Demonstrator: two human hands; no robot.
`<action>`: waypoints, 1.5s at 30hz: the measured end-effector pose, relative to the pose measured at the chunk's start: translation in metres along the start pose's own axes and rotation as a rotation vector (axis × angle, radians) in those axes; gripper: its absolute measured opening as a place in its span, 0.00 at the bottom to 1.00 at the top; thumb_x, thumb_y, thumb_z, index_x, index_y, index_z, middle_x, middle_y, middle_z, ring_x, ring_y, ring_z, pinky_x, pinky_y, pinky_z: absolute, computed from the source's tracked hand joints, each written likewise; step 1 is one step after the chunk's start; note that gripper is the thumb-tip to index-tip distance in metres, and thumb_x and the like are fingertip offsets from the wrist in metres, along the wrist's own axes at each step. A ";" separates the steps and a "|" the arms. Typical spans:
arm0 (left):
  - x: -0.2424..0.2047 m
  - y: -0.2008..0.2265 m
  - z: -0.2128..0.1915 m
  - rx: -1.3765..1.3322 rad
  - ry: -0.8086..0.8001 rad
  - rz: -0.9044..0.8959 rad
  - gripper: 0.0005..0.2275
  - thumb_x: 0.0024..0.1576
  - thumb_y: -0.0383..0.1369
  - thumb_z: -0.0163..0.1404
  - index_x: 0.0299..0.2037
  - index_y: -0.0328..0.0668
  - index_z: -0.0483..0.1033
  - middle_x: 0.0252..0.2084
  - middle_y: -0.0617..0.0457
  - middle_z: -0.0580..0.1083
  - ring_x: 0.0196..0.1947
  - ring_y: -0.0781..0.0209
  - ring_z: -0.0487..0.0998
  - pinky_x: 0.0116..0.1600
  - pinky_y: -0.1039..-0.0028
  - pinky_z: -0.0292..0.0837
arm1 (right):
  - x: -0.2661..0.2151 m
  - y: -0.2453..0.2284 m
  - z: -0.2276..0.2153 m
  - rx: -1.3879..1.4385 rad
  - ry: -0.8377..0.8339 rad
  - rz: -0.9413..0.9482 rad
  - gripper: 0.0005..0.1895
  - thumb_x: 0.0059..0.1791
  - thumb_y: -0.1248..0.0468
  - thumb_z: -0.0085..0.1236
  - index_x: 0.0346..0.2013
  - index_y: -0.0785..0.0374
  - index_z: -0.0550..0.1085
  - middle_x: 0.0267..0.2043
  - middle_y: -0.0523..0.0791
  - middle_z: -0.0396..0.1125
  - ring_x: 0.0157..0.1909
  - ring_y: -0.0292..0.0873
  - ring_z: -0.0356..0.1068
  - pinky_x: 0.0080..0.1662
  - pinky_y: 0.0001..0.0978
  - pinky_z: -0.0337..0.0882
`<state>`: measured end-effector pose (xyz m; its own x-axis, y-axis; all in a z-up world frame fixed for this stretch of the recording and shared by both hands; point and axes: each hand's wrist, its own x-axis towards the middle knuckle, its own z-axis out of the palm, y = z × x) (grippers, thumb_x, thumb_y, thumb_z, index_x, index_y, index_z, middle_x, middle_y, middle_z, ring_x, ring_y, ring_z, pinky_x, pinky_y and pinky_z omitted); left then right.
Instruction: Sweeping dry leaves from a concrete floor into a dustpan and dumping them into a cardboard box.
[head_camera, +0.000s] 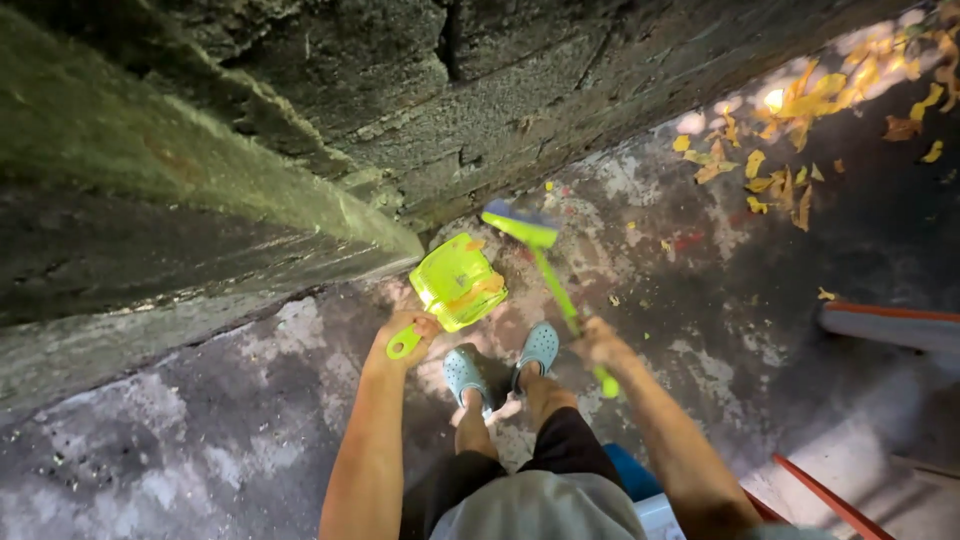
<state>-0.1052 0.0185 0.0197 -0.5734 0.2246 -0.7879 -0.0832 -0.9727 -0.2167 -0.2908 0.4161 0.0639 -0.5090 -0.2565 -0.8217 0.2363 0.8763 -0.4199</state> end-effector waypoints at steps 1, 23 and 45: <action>-0.014 -0.006 0.016 0.020 0.032 -0.008 0.05 0.56 0.15 0.39 0.42 0.22 0.59 0.31 0.45 0.65 0.16 0.69 0.64 0.20 0.85 0.64 | 0.013 0.025 0.014 0.034 0.000 -0.036 0.24 0.44 0.66 0.61 0.55 0.64 0.69 0.29 0.49 0.69 0.28 0.46 0.71 0.32 0.44 0.71; 0.068 -0.055 0.078 -0.036 0.162 -0.222 0.04 0.55 0.17 0.42 0.37 0.25 0.61 0.27 0.49 0.65 0.16 0.69 0.64 0.19 0.85 0.62 | 0.093 0.083 -0.142 0.113 0.206 -0.134 0.11 0.45 0.70 0.55 0.39 0.75 0.75 0.24 0.47 0.65 0.25 0.43 0.67 0.26 0.42 0.67; 0.039 -0.075 0.085 0.229 0.118 -0.033 0.03 0.56 0.17 0.43 0.36 0.27 0.62 0.25 0.50 0.63 0.15 0.71 0.61 0.19 0.84 0.59 | 0.048 0.071 -0.135 -0.001 0.151 -0.177 0.30 0.44 0.67 0.56 0.62 0.66 0.67 0.40 0.52 0.73 0.34 0.42 0.72 0.34 0.38 0.72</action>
<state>-0.1904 0.0951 0.0538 -0.4690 0.2488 -0.8474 -0.2901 -0.9497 -0.1183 -0.4098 0.5212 0.0466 -0.6603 -0.3422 -0.6685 0.1318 0.8235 -0.5518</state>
